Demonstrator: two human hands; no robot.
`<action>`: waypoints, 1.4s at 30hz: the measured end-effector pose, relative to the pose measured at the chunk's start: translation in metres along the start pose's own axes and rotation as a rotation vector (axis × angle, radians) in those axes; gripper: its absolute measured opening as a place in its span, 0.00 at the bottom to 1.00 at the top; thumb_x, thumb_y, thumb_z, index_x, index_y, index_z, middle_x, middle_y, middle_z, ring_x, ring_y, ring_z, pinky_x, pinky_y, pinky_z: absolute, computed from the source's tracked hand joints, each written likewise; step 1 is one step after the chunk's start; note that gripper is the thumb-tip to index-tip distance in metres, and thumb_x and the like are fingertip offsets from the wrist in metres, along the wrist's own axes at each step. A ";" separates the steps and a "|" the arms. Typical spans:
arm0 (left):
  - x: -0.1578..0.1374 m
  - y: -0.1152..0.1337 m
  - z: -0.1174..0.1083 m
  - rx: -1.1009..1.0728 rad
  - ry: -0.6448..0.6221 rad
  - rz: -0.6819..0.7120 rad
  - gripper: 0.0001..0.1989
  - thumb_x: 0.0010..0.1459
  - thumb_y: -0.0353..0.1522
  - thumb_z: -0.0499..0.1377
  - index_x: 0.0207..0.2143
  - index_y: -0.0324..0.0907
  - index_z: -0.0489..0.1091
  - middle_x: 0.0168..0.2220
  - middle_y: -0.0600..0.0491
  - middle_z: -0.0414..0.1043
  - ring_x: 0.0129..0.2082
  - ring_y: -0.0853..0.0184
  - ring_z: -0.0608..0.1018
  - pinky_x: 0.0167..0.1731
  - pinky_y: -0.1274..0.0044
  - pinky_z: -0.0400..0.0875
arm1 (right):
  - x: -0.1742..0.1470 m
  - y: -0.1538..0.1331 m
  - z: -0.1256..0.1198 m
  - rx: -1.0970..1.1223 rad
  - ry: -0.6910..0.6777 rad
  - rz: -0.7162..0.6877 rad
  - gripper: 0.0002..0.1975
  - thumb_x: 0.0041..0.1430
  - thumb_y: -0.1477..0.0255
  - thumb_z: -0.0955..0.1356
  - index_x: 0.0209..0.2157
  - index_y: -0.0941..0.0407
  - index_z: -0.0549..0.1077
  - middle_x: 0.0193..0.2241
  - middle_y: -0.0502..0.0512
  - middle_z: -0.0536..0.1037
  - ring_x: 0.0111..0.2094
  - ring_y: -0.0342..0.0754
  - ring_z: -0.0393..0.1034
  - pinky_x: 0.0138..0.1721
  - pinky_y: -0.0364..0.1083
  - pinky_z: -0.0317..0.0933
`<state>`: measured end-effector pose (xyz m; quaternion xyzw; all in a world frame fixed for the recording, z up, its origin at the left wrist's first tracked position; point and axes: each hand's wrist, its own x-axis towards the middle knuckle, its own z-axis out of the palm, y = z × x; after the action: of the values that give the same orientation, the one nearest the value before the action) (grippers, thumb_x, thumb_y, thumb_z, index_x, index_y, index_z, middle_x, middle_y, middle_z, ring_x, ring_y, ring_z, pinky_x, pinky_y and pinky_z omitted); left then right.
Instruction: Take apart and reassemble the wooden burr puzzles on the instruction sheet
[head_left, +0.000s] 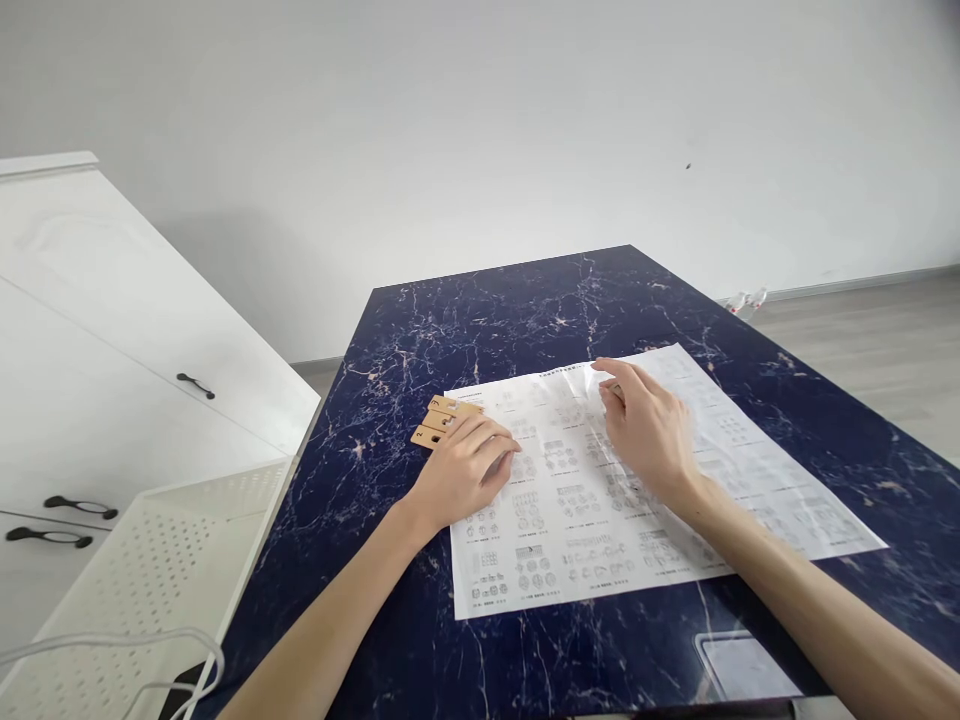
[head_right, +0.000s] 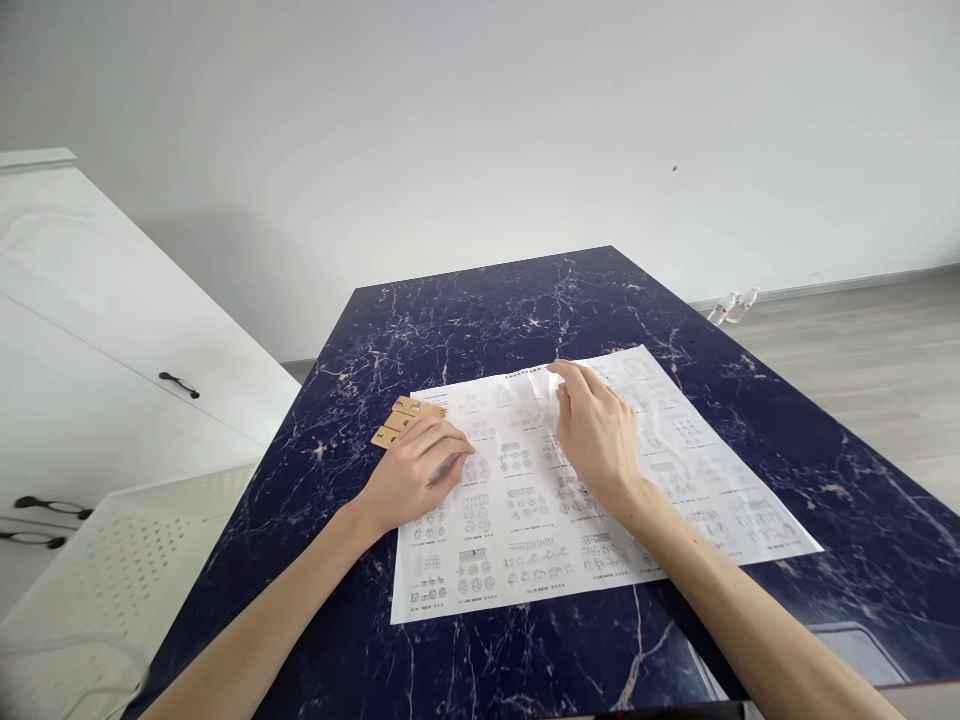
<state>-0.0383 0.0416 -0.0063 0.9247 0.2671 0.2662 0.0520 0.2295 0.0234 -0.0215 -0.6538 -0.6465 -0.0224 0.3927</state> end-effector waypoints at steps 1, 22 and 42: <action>0.000 0.000 0.000 -0.001 0.000 0.002 0.10 0.71 0.28 0.55 0.43 0.43 0.77 0.42 0.48 0.80 0.45 0.58 0.80 0.50 0.62 0.77 | 0.000 -0.001 -0.001 0.043 -0.003 -0.017 0.18 0.72 0.73 0.58 0.56 0.54 0.74 0.51 0.64 0.83 0.38 0.58 0.81 0.30 0.51 0.67; -0.002 0.005 0.002 -0.231 -0.043 -0.200 0.13 0.74 0.42 0.56 0.54 0.46 0.71 0.48 0.48 0.80 0.47 0.58 0.81 0.49 0.67 0.75 | -0.028 -0.049 -0.003 0.772 -0.261 -0.265 0.12 0.74 0.72 0.66 0.55 0.48 0.72 0.59 0.61 0.77 0.54 0.57 0.78 0.38 0.53 0.78; 0.003 -0.004 0.001 -0.560 0.246 -0.448 0.14 0.68 0.45 0.63 0.48 0.47 0.78 0.45 0.49 0.82 0.41 0.60 0.83 0.45 0.68 0.80 | -0.017 -0.047 -0.008 0.728 -0.497 0.029 0.13 0.75 0.59 0.62 0.40 0.51 0.69 0.28 0.52 0.78 0.28 0.50 0.72 0.29 0.48 0.65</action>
<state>-0.0375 0.0462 -0.0071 0.7545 0.3838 0.4201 0.3271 0.1902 -0.0017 -0.0018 -0.4672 -0.6779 0.3704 0.4302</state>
